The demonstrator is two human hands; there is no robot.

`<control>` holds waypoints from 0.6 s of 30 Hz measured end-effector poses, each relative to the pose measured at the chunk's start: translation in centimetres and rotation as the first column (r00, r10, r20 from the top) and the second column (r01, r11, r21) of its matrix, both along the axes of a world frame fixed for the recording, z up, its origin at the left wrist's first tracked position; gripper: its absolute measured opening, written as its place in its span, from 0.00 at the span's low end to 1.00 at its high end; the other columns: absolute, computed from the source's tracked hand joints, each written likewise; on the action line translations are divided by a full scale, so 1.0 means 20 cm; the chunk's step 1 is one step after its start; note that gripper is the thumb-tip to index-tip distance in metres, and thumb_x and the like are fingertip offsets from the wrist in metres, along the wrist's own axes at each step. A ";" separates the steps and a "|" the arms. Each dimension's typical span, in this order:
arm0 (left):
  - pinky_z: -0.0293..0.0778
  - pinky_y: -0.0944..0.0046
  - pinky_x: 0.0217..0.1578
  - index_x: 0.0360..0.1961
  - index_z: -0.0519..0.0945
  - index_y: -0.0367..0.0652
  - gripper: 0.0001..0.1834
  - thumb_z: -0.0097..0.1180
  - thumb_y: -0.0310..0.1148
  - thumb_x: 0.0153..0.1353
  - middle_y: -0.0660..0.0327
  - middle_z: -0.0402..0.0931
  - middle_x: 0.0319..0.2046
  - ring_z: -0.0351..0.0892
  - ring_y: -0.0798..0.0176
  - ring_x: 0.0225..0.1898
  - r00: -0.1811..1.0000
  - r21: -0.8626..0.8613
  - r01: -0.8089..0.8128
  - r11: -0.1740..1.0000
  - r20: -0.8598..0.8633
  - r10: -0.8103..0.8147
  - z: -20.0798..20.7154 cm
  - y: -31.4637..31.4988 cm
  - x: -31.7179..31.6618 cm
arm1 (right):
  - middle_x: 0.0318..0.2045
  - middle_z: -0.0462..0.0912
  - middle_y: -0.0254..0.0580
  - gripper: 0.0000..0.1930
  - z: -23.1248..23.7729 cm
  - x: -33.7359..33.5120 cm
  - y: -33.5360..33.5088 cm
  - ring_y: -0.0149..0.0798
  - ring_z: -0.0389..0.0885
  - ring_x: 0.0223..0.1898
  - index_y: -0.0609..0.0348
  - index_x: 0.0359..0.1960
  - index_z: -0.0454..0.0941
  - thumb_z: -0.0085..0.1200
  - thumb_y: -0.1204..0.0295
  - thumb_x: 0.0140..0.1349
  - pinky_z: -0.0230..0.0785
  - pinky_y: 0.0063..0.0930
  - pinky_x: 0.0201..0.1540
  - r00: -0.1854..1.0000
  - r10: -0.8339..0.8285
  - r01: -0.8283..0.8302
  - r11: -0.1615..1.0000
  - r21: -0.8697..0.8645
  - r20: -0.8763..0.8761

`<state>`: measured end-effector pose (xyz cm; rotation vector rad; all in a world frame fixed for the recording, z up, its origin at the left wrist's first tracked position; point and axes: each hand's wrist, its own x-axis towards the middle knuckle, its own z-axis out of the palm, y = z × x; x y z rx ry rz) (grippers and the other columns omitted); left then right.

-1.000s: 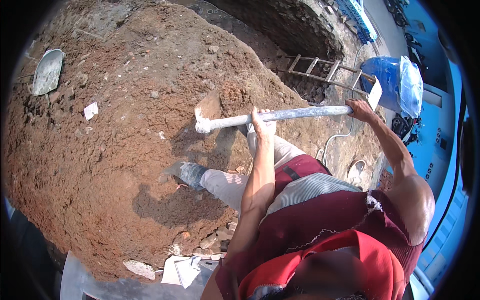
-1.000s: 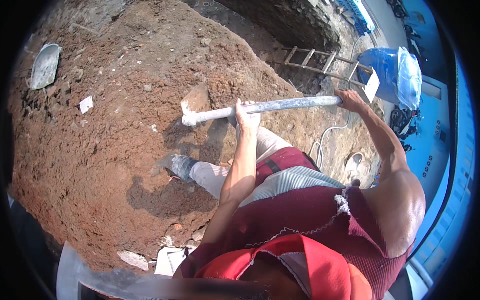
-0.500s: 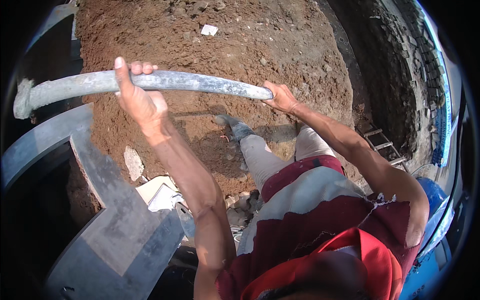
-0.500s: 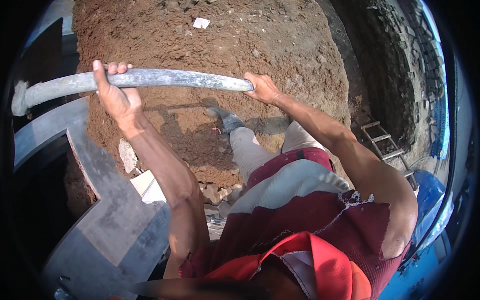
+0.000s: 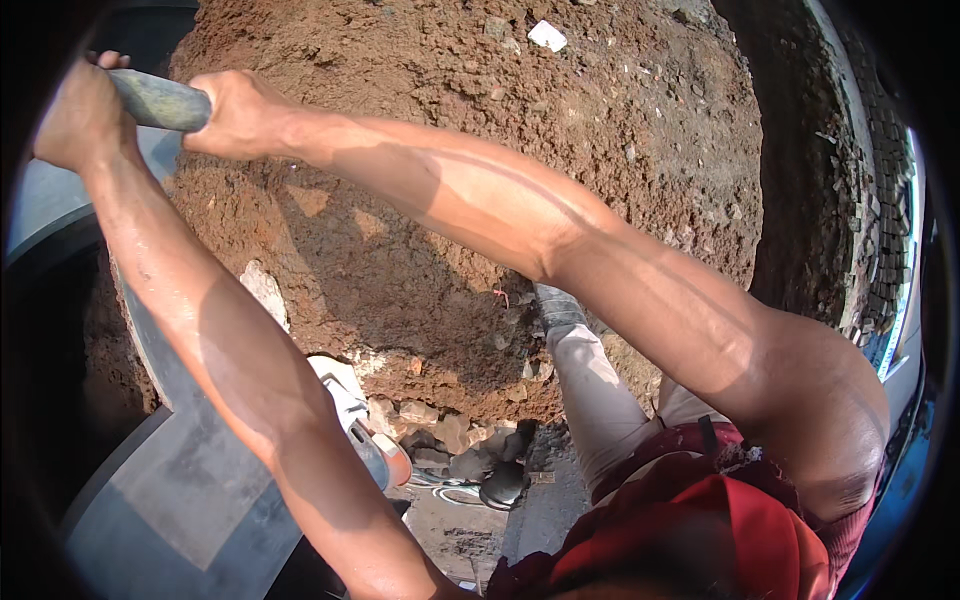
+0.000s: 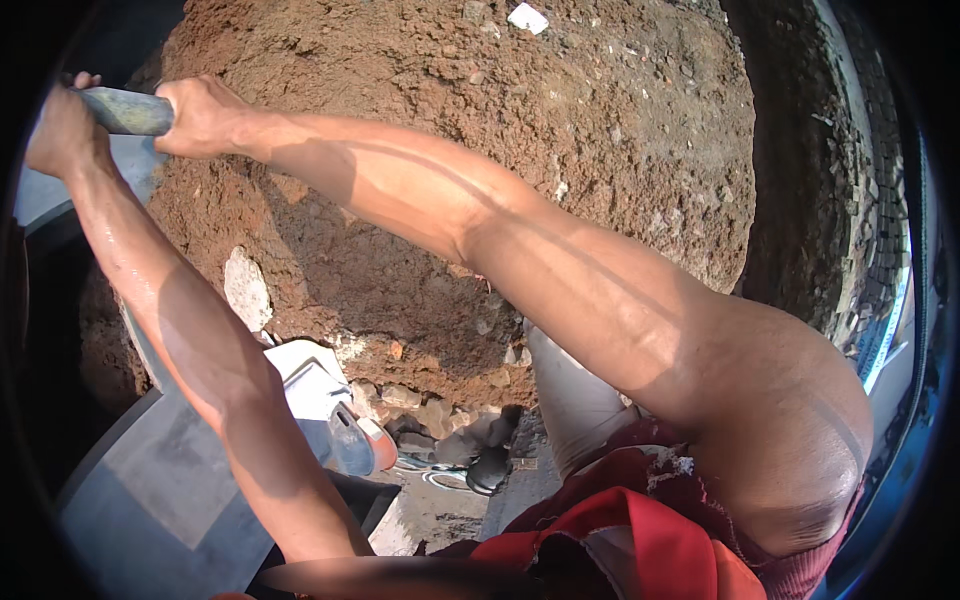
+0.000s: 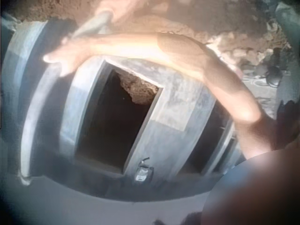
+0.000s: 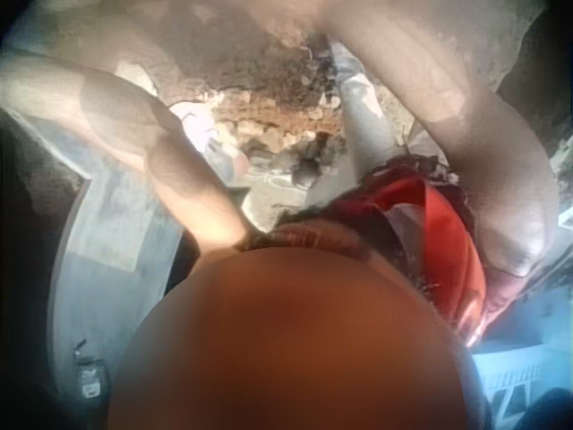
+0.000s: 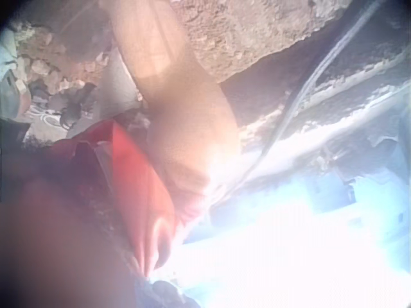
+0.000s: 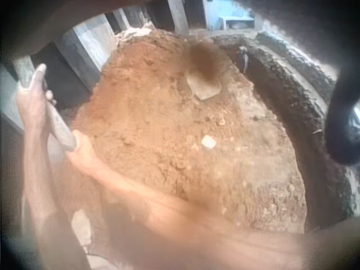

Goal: The person uses a hoe to repeatedly strike and level a large pile of soil and debris on a construction site. The person moves around the pile, adjusting position and striking different areas to flatten the surface.

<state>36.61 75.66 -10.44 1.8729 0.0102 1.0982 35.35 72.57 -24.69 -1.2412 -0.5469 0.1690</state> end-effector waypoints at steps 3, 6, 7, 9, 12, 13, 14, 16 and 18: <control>0.76 0.70 0.19 0.59 0.63 0.33 0.25 0.58 0.36 0.70 0.49 0.77 0.40 0.75 0.65 0.20 0.754 -0.289 -0.431 0.855 -0.635 0.166 -1.33 -0.07 -0.39 | 0.42 0.85 0.50 0.22 -1.06 -0.61 -0.31 0.39 0.85 0.36 0.61 0.55 0.76 0.60 0.71 0.58 0.83 0.34 0.40 0.905 0.131 -0.294 0.881 -0.371 -0.405; 0.73 0.67 0.16 0.54 0.68 0.36 0.18 0.56 0.35 0.72 0.55 0.77 0.35 0.70 0.66 0.17 0.364 -0.402 -0.730 0.553 -0.913 -0.183 -2.34 -0.27 -0.80 | 0.41 0.87 0.57 0.26 -1.71 -1.17 -0.85 0.51 0.87 0.42 0.67 0.52 0.80 0.63 0.62 0.55 0.80 0.40 0.50 0.765 -0.023 -0.584 0.397 -0.708 -0.644; 0.72 0.66 0.15 0.51 0.69 0.37 0.16 0.58 0.36 0.71 0.57 0.74 0.32 0.70 0.66 0.17 0.470 -0.490 -0.680 0.546 -0.862 -0.190 -2.51 -0.29 -0.83 | 0.40 0.87 0.59 0.26 -1.80 -1.23 -0.93 0.52 0.87 0.42 0.68 0.52 0.80 0.63 0.61 0.55 0.80 0.41 0.50 0.788 0.001 -0.543 0.473 -0.694 -0.616; 0.70 0.63 0.15 0.43 0.69 0.39 0.15 0.60 0.37 0.69 0.62 0.69 0.25 0.68 0.66 0.16 0.599 -0.623 -0.597 0.505 -0.765 -0.236 -2.64 -0.38 -0.92 | 0.39 0.86 0.61 0.26 -1.75 -1.29 -1.06 0.55 0.87 0.42 0.68 0.50 0.80 0.63 0.59 0.55 0.79 0.42 0.50 0.809 -0.072 -0.478 0.497 -0.724 -0.583; 0.72 0.59 0.19 0.39 0.70 0.41 0.16 0.63 0.40 0.67 0.65 0.66 0.22 0.69 0.65 0.18 0.570 -0.650 -0.658 0.379 -0.760 -0.313 -2.43 -0.41 -0.87 | 0.38 0.87 0.61 0.26 -1.39 -1.16 -1.21 0.55 0.87 0.41 0.68 0.48 0.81 0.62 0.57 0.56 0.79 0.43 0.50 0.826 -0.018 -0.484 0.492 -0.724 -0.564; 0.76 0.56 0.23 0.38 0.71 0.44 0.15 0.64 0.41 0.66 0.67 0.66 0.23 0.69 0.64 0.19 0.583 -0.681 -0.626 0.379 -0.732 -0.352 -2.36 -0.44 -0.85 | 0.37 0.86 0.54 0.27 -1.26 -1.11 -1.28 0.48 0.86 0.37 0.63 0.54 0.77 0.66 0.58 0.59 0.79 0.42 0.46 0.791 0.009 -0.541 0.479 -0.692 -0.612; 0.81 0.54 0.32 0.37 0.73 0.46 0.14 0.65 0.41 0.66 0.68 0.68 0.25 0.71 0.65 0.23 0.604 -0.743 -0.597 0.303 -0.664 -0.440 -2.30 -0.45 -0.82 | 0.36 0.86 0.54 0.25 -1.14 -1.10 -1.38 0.48 0.86 0.36 0.64 0.53 0.78 0.64 0.59 0.59 0.79 0.43 0.45 0.775 0.022 -0.555 0.502 -0.664 -0.631; 0.82 0.50 0.39 0.37 0.73 0.47 0.14 0.65 0.41 0.66 0.68 0.68 0.26 0.73 0.65 0.27 0.715 -0.857 -0.474 0.200 -0.507 -0.481 -2.29 -0.57 -0.83 | 0.34 0.86 0.56 0.23 -0.98 -1.14 -1.69 0.49 0.86 0.34 0.67 0.50 0.79 0.61 0.60 0.61 0.80 0.44 0.43 0.786 0.044 -0.515 0.598 -0.614 -0.617; 0.80 0.48 0.48 0.38 0.74 0.49 0.13 0.63 0.43 0.67 0.68 0.73 0.30 0.76 0.65 0.31 0.734 -0.899 -0.425 0.101 -0.408 -0.543 -2.39 -0.79 -0.90 | 0.32 0.84 0.52 0.23 -0.90 -1.37 -2.18 0.46 0.84 0.30 0.67 0.52 0.77 0.62 0.61 0.62 0.80 0.44 0.40 0.700 -0.031 -0.614 0.484 -0.623 -0.714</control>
